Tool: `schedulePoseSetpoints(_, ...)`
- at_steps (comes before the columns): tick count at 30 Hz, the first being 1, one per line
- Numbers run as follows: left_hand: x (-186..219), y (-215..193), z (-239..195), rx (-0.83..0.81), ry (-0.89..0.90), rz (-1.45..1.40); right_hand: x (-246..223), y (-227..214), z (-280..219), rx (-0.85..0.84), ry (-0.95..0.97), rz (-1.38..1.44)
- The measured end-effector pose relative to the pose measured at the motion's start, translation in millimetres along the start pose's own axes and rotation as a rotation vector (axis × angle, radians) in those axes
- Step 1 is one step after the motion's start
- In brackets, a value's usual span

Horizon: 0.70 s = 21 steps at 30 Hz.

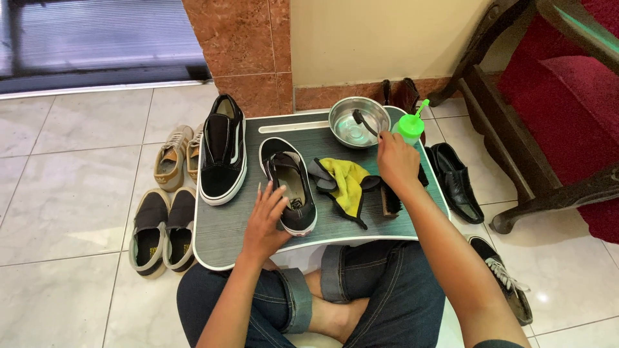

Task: The person cleans a black slip-on shoe using a brush and cloths. They scrub the upper and sole with a brush, wipe the shoe with a yellow cloth, and then use a gray cloth to wipe the shoe again.

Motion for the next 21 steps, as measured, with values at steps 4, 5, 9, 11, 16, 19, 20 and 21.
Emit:
schedulePoseSetpoints(4,12,-17,28,0.005,-0.033,-0.013,7,-9,-9,0.060,0.048,0.032)
schedulePoseSetpoints(5,16,-21,36,0.027,-0.030,-0.015,11,-6,-12,0.054,0.064,0.022)
schedulePoseSetpoints(9,29,-38,64,0.066,-0.036,-0.021,16,-11,-19,0.118,0.079,0.014)
schedulePoseSetpoints(11,35,-42,68,0.073,-0.048,-0.047,20,-9,-20,0.142,0.076,0.029)
schedulePoseSetpoints(16,64,-56,70,0.085,-0.041,-0.099,27,-2,-27,0.112,0.098,0.037)
schedulePoseSetpoints(19,78,-60,71,0.055,-0.022,-0.054,28,-5,-26,0.128,0.113,0.037)
schedulePoseSetpoints(20,81,-62,68,0.050,-0.039,-0.074,25,-3,-27,0.093,0.103,0.023)
schedulePoseSetpoints(21,83,-64,66,0.045,-0.057,-0.094,22,-1,-29,0.058,0.093,0.009)
Point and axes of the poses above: each hand's wrist, its own z-axis towards the middle knuckle, its own y-axis out of the palm, x = y × z, the point moved 10 cm from there along z, towards the middle knuckle, and after that the axes turned 2 degrees about -y, right-handed, at the moved point
